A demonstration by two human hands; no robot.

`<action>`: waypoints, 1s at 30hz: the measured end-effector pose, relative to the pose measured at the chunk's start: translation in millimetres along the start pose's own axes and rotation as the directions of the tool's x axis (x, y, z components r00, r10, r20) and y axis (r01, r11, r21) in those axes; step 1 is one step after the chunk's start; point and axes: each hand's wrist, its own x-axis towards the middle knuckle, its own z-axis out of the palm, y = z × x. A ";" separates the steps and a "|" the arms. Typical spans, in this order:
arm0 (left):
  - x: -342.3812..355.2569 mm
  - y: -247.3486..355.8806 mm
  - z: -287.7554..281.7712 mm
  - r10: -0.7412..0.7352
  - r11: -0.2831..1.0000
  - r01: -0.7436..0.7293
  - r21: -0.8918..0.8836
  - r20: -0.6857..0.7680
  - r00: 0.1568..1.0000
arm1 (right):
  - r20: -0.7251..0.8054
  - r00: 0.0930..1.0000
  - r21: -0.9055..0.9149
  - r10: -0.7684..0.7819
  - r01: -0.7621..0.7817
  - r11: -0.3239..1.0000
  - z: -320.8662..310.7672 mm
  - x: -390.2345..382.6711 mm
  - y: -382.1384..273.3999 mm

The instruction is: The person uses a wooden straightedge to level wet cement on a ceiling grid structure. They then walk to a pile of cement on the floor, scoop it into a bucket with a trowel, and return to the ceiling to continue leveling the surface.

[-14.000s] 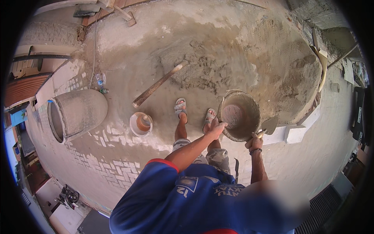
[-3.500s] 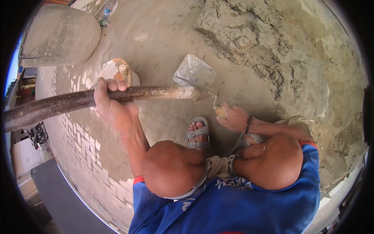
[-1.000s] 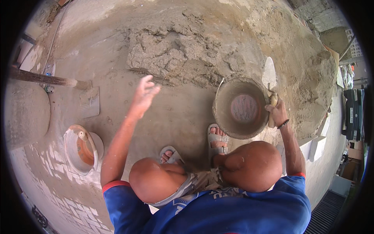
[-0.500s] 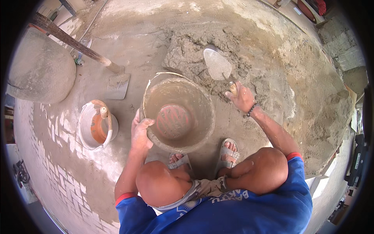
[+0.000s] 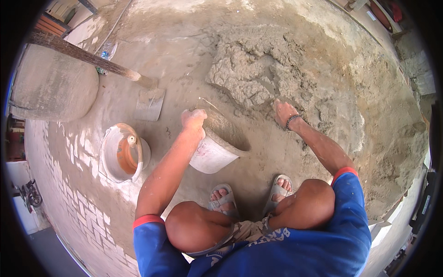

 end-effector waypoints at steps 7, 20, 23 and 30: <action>40.4 -2.7 23.4 0.051 0.995 -0.052 -0.086 -0.009 0.999 | 0.071 0.992 0.131 -0.107 0.097 0.987 9.9 14.4 6.1; -0.1 10.7 14.0 -0.008 0.997 0.007 -0.079 -0.022 1.000 | 0.154 0.918 0.062 -0.366 0.360 0.931 -6.8 -93.1 -72.3; -13.1 -2.6 21.0 0.046 0.999 -0.046 -0.004 0.016 0.999 | 0.007 0.954 0.124 -0.298 0.295 0.947 -33.6 -117.7 -58.2; -21.5 -22.8 45.2 0.150 0.975 -0.140 0.175 -0.051 0.987 | -0.197 0.961 0.130 0.196 -0.172 0.977 -45.6 -107.1 39.2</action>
